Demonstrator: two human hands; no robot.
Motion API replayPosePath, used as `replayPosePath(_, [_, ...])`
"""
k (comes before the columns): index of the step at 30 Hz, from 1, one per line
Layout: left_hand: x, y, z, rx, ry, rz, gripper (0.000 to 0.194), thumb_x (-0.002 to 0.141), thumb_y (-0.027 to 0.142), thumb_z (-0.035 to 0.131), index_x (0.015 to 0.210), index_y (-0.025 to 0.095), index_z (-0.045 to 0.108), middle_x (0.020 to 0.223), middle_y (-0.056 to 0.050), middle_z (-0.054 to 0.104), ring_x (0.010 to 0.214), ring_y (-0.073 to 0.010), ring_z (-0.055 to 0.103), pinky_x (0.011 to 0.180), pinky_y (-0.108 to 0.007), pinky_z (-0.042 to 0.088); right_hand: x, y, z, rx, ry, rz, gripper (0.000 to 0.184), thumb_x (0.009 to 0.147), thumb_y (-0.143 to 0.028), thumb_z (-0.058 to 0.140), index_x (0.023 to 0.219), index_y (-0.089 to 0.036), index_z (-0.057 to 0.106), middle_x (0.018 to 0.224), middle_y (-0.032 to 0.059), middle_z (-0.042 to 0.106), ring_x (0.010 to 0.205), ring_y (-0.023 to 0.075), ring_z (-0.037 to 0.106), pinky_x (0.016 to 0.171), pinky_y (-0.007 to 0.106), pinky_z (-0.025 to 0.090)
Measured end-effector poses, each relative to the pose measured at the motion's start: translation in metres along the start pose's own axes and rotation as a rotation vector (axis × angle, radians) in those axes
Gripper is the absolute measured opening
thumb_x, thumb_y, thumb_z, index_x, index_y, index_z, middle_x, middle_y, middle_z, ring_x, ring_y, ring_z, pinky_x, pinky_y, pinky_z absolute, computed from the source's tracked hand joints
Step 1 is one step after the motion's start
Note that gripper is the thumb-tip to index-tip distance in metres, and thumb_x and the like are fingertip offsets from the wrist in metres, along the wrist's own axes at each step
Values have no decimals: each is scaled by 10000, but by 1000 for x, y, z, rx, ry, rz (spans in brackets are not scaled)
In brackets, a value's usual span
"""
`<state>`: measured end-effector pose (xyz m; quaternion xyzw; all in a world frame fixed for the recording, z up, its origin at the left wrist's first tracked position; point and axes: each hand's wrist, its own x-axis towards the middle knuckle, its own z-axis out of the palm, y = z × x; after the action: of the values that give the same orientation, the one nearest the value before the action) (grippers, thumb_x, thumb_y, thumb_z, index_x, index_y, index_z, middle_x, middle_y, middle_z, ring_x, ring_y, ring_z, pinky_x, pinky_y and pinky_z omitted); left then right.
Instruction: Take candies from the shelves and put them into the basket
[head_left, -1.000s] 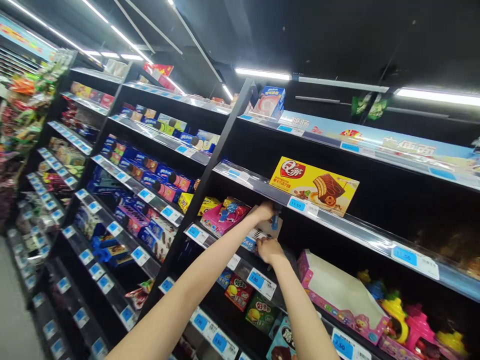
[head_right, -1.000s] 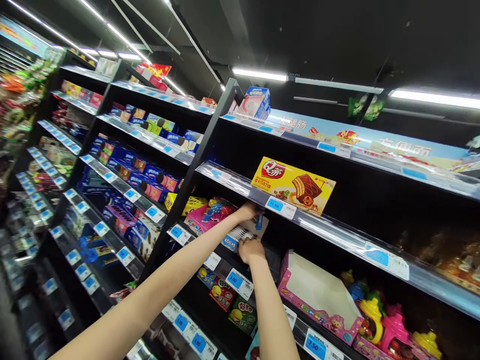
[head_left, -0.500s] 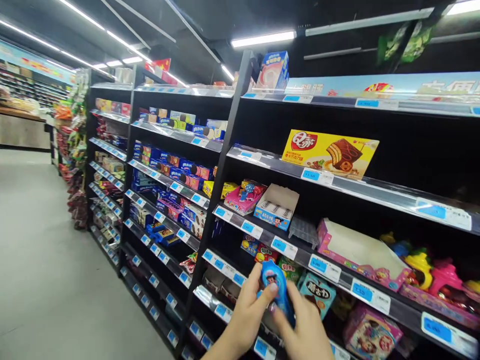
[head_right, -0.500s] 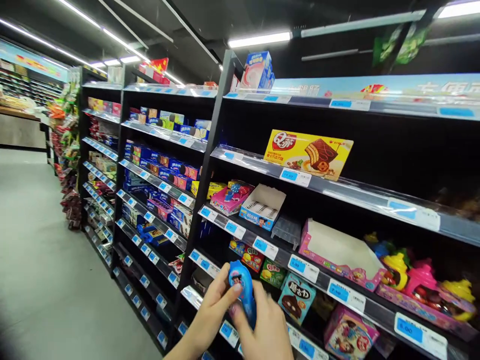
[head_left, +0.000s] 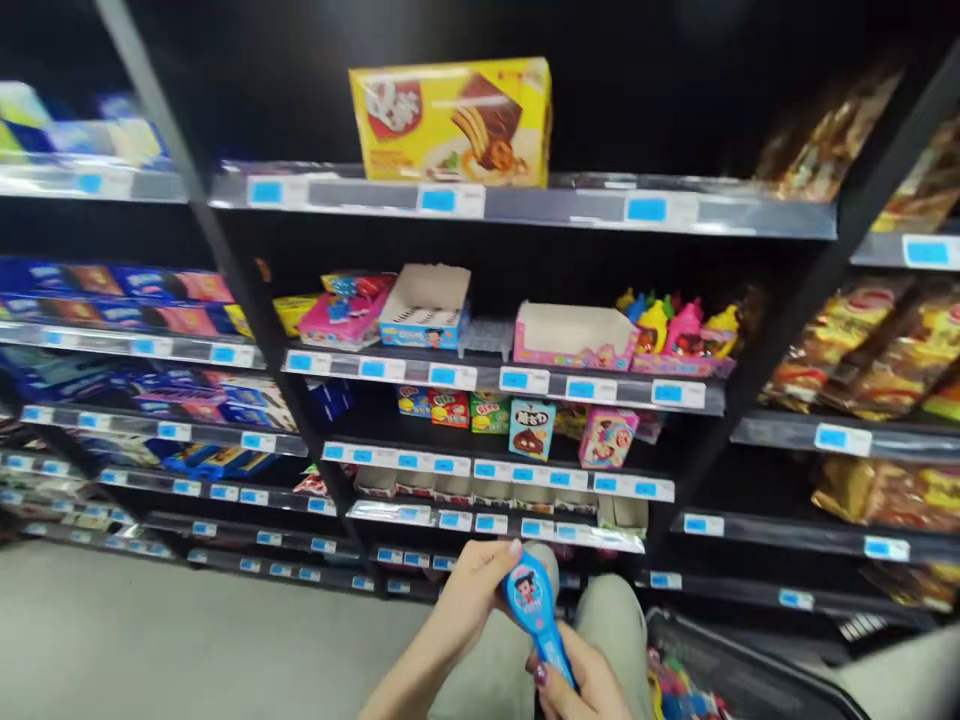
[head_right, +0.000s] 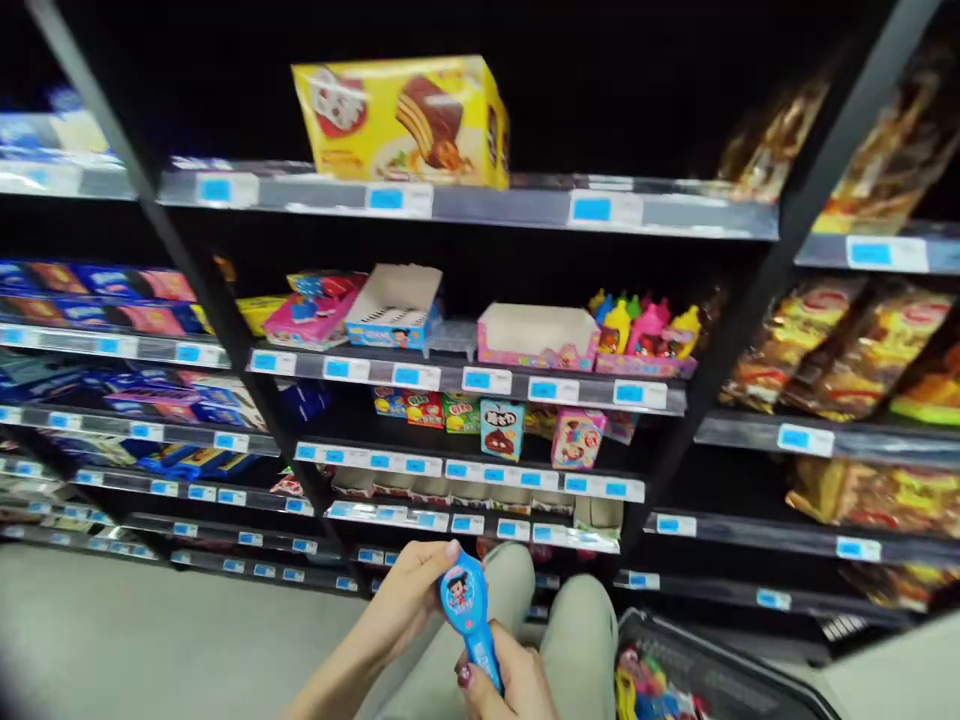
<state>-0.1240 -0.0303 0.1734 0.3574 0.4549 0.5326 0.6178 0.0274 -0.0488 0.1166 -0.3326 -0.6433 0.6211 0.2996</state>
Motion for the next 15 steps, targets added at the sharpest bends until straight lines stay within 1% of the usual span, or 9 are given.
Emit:
replayPosePath(2, [2,-10,9,4,-21,-68,489,627,565,660,547,90,576,493,-24,532,423,-102,470,422,-239,427,-11,6,-1,79,17,27,551,741,-730,426,729,-180,462,437,-79,337,381,67,278,400,199,240])
replayPosePath(5, [4,-25,18,31,-82,-142,467,652,542,653,581,83,605,510,-31,556,435,-113,498,431,-254,456,-27,21,-4,161,106,64,524,747,-696,472,730,-172,478,437,-74,375,378,60,287,400,196,222])
replayPosePath(7, [6,-35,21,69,-131,-149,451,698,524,626,648,77,652,534,-36,582,467,-115,521,459,-237,457,-37,31,-8,305,155,123,534,738,-698,482,741,-165,505,453,-61,417,350,49,277,379,198,191])
replayPosePath(10, [8,-49,23,145,-226,-111,415,753,488,597,737,87,701,596,-49,632,549,-116,559,532,-207,455,-51,43,-13,603,215,191,561,683,-713,536,698,-152,527,488,-41,452,335,26,256,372,196,158])
replayPosePath(13, [9,-58,27,177,-372,-111,398,787,471,570,820,101,714,736,-84,683,665,-146,608,648,-236,482,-64,48,-17,785,274,205,492,636,-616,674,682,-152,520,527,-55,427,371,7,248,397,180,159])
replayPosePath(15, [10,-62,32,151,-435,-174,405,811,471,537,944,121,693,902,-115,688,758,-191,636,706,-299,505,-73,52,-18,780,345,165,447,658,-577,684,718,-172,503,520,-81,388,349,-1,216,376,172,139])
